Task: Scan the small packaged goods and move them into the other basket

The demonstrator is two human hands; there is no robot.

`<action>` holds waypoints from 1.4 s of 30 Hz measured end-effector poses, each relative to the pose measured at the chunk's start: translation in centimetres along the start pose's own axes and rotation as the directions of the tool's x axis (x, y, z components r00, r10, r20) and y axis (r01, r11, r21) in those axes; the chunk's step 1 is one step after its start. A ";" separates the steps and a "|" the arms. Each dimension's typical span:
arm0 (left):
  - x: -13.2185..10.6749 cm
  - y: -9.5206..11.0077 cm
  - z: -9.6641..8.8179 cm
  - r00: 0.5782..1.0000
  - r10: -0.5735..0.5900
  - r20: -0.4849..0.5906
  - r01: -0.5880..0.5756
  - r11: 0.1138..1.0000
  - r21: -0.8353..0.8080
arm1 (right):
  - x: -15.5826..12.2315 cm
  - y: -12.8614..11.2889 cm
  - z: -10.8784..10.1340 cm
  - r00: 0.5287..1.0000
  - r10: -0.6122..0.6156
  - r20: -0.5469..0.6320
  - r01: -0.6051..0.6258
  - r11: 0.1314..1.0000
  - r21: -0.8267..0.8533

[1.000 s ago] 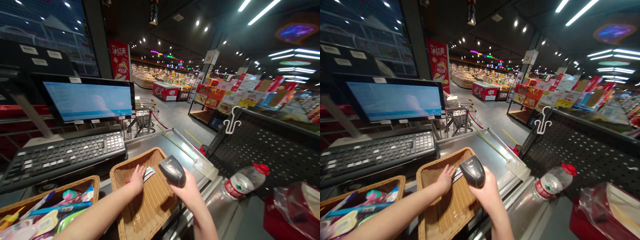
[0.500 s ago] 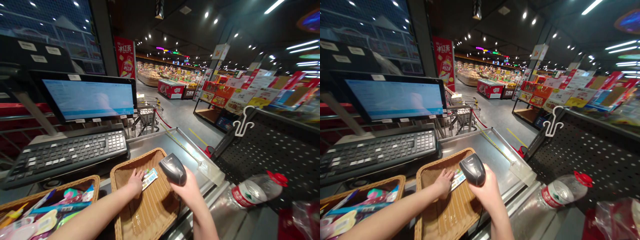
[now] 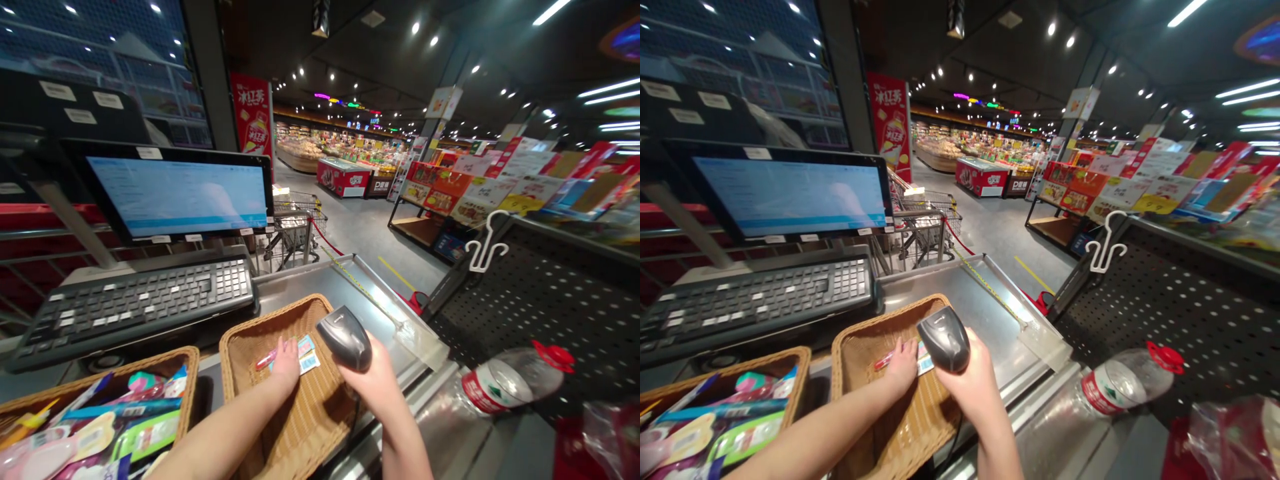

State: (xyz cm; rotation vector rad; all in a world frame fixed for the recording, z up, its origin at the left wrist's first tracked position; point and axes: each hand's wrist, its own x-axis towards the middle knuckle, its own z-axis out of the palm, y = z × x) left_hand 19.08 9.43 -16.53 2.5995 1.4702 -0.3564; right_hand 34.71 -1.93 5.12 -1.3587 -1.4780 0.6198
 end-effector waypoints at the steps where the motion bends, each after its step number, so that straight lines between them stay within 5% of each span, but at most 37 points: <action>1: -0.1 -0.2 -0.4 1.000 0.004 -0.010 -0.004 1.000 -0.011 | -0.1 0.0 -0.1 1.000 -0.008 -0.006 0.008 1.000 -0.004; 13: -1.9 -4.2 -7.9 0.977 0.185 -0.103 -0.194 0.977 -0.093 | -0.8 -0.6 -0.5 0.999 -0.029 -0.029 0.029 1.000 0.006; 19: -4.2 -6.8 -9.5 0.934 0.279 -0.225 -0.308 0.946 -0.104 | -1.1 -1.4 -0.2 0.998 -0.053 -0.029 0.052 0.998 -0.019; 29: -7.6 -9.1 -10.6 0.776 0.371 -0.510 -0.433 0.901 -0.003 | -1.2 -1.9 0.7 0.998 -0.060 -0.020 0.058 0.996 -0.061; 42: -12.2 -13.2 -15.6 0.626 0.272 -0.731 -0.288 0.952 0.107 | -1.3 -3.6 2.9 0.995 -0.095 -0.018 0.094 0.995 -0.043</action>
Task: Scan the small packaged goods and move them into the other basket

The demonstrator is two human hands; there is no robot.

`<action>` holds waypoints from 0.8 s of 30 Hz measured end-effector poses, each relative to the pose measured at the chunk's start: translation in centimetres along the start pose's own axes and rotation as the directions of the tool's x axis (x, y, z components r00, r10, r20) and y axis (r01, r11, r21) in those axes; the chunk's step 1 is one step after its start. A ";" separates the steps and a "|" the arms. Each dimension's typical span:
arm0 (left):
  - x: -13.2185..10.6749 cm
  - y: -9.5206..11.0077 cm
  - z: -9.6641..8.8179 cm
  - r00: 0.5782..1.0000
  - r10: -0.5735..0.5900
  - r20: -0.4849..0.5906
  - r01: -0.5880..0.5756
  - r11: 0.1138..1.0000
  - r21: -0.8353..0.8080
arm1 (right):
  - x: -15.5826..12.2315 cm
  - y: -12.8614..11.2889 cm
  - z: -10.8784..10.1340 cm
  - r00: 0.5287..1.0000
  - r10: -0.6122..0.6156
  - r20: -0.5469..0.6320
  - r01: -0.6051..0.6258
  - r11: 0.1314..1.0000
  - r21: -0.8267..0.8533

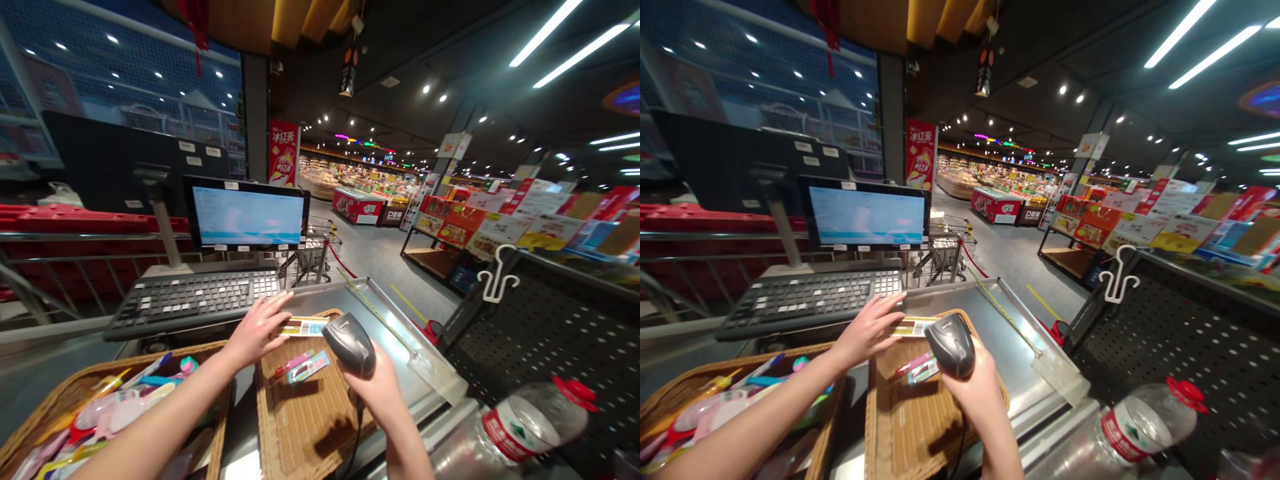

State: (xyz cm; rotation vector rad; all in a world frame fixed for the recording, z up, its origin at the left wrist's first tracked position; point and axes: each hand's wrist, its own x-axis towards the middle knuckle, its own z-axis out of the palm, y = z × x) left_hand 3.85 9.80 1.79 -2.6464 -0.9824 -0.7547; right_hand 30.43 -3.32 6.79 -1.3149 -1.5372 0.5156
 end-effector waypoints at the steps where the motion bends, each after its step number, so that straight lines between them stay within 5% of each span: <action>1: -0.1 -0.3 -0.5 1.000 -0.016 -0.019 0.016 1.000 0.009 | 0.0 -0.3 0.2 1.000 -0.006 0.009 0.006 1.000 0.000; 10: -1.7 -3.0 -5.4 0.980 -0.074 -0.182 0.100 0.986 0.136 | -0.1 -3.7 3.1 0.996 -0.047 0.076 0.047 0.999 -0.005; 24: -6.7 -6.0 -10.4 0.952 -0.153 -0.265 0.204 0.963 0.178 | -1.6 -6.6 8.0 0.977 -0.069 0.201 0.088 0.993 -0.084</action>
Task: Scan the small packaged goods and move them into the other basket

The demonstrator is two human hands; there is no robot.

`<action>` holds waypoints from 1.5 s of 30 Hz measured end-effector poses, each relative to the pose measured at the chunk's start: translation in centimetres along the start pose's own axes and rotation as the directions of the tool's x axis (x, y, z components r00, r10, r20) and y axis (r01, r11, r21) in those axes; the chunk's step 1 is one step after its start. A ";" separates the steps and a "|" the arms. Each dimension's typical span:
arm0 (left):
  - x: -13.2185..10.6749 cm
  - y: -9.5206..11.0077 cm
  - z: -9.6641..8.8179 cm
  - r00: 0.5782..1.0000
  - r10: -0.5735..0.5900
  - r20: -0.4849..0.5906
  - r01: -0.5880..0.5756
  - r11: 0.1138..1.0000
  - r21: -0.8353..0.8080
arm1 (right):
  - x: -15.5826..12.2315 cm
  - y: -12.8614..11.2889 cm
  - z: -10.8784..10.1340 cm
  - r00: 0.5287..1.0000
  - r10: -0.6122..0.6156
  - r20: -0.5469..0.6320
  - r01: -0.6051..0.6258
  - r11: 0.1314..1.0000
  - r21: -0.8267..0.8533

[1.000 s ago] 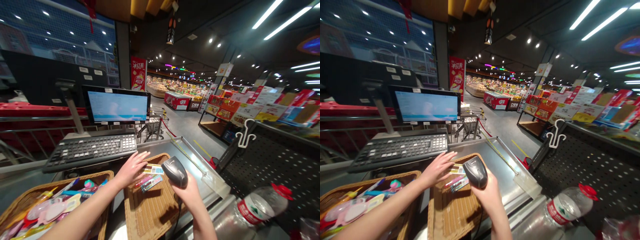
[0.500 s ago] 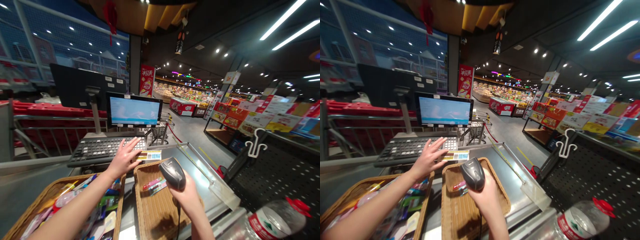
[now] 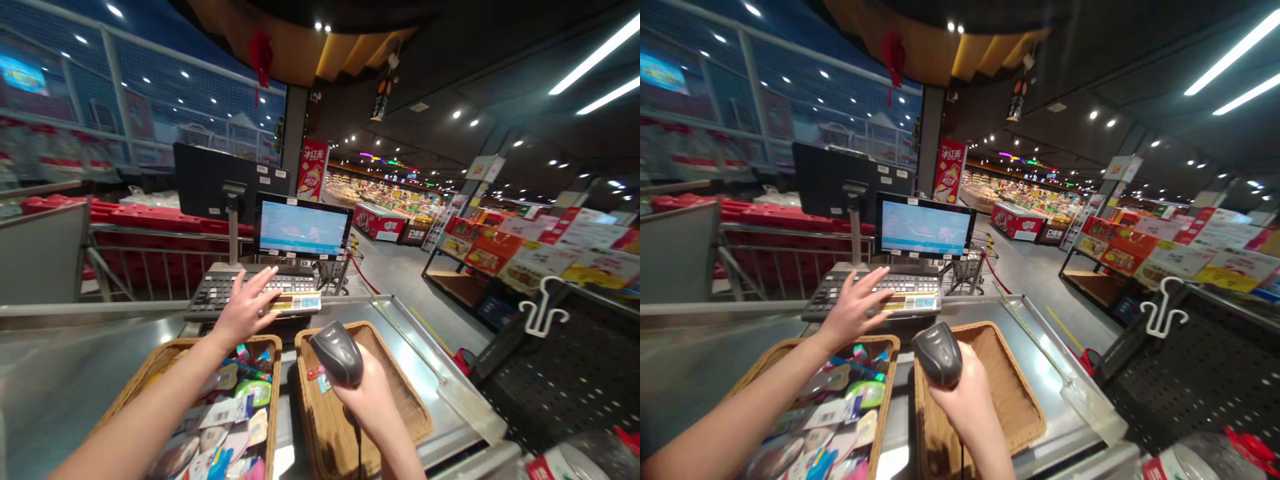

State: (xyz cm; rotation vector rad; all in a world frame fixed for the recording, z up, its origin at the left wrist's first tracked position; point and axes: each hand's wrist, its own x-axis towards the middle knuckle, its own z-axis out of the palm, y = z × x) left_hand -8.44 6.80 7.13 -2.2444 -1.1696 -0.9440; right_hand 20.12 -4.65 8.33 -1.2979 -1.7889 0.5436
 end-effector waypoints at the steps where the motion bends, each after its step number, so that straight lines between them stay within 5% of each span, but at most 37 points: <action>1: -0.2 -0.2 -0.2 1.000 -0.001 -0.003 0.001 1.000 0.004 | 0.0 -0.2 0.2 1.000 0.000 0.009 0.000 1.000 -0.004; 28: -3.2 -3.4 -2.9 0.998 -0.058 -0.037 0.058 0.998 -0.009 | -0.7 -3.1 3.3 0.998 -0.056 0.018 0.057 0.998 -0.022; 38: -6.9 -4.8 -4.3 0.992 -0.125 0.014 0.125 0.992 0.029 | -0.7 -4.2 5.1 0.998 -0.016 0.065 0.017 1.000 -0.016; 45: -11.4 -5.5 -5.2 0.967 -0.207 0.150 0.204 0.978 0.035 | -0.8 -4.9 6.4 0.995 -0.043 0.095 0.045 0.999 -0.015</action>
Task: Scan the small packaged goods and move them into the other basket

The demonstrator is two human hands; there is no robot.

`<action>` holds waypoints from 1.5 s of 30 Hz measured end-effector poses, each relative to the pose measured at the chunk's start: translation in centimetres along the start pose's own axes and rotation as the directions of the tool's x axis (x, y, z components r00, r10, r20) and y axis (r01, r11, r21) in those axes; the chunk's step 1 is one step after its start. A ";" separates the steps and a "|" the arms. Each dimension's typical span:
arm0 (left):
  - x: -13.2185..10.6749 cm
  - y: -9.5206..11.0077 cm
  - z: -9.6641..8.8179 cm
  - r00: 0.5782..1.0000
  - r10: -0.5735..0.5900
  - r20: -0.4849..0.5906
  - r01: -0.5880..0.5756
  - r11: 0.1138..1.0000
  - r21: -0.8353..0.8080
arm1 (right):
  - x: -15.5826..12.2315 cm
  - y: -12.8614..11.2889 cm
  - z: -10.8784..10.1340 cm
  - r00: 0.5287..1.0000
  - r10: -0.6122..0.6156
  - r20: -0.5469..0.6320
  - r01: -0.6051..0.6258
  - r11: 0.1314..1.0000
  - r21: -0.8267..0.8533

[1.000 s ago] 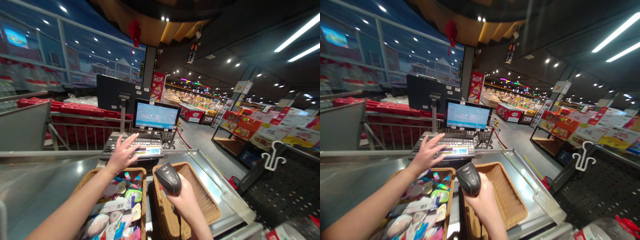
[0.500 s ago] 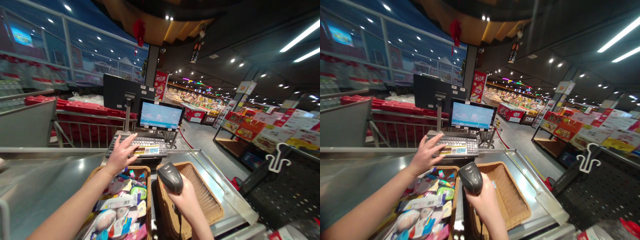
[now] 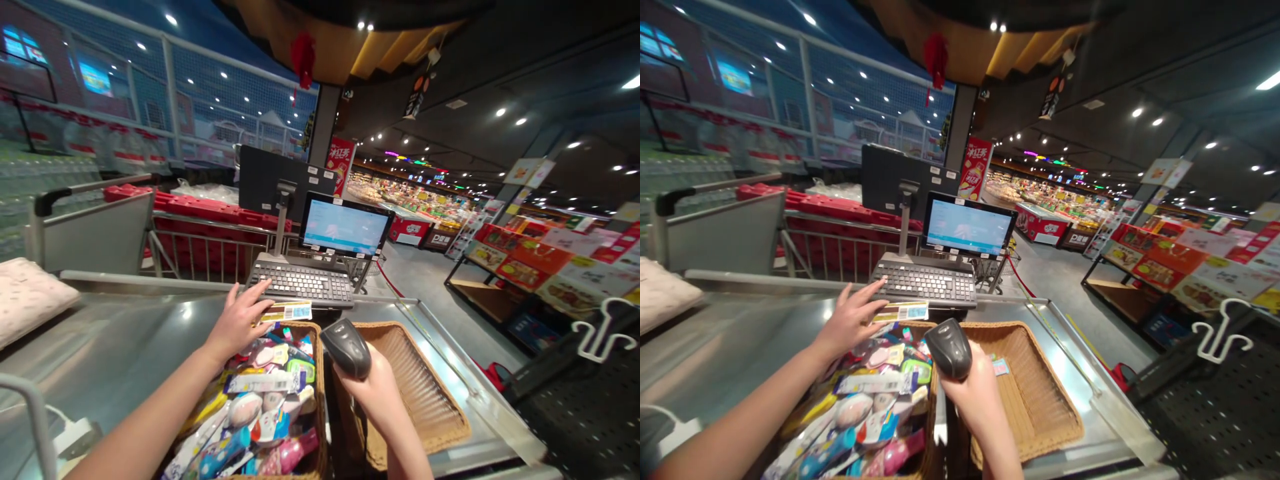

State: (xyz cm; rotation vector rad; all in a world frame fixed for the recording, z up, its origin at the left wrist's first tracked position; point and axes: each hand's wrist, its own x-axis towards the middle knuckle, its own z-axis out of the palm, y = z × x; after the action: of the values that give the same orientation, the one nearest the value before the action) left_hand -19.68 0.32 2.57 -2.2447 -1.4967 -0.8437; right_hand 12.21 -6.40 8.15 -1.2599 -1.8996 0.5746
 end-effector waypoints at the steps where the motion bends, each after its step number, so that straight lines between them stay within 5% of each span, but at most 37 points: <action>1: -0.7 -0.2 0.0 1.000 -0.012 0.024 0.012 1.000 -0.004 | 0.0 -0.2 0.2 1.000 -0.004 0.007 0.004 1.000 0.010; 13: -6.7 -1.1 0.8 0.947 -0.100 0.304 0.139 0.984 -0.111 | 0.0 -1.1 2.5 0.999 0.005 0.035 -0.006 0.999 0.039; 21: -5.2 -0.2 0.9 0.950 -0.110 0.293 0.147 0.983 -0.106 | -0.3 -0.5 1.0 0.999 0.028 -0.015 -0.027 0.998 0.047; 25: -1.7 3.1 1.8 0.971 -0.028 0.239 0.067 0.985 -0.157 | -0.7 1.0 -1.7 0.993 0.072 -0.092 -0.073 0.997 -0.004; 31: 4.2 12.4 6.3 0.951 0.178 0.253 -0.112 0.960 -0.258 | -2.2 4.6 -6.8 0.964 0.140 -0.228 -0.161 0.984 -0.077; 35: 7.4 18.7 11.4 0.872 0.308 0.380 -0.187 0.928 -0.324 | -3.3 6.8 -10.0 0.935 0.175 -0.308 -0.212 0.973 -0.094; 38: 8.9 22.3 15.8 0.755 0.330 0.567 -0.191 0.937 -0.292 | -4.0 8.2 -12.2 0.918 0.204 -0.340 -0.246 0.966 -0.083; 45: 8.8 26.2 26.3 0.482 0.237 0.843 -0.169 0.970 -0.176 | -4.8 11.9 -15.9 0.890 0.247 -0.383 -0.280 0.959 -0.033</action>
State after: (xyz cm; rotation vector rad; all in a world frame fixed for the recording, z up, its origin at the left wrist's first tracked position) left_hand 14.52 10.74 -10.67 -3.0159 -1.4425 0.4589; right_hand 32.62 -6.62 7.53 -1.5759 -1.4572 0.3546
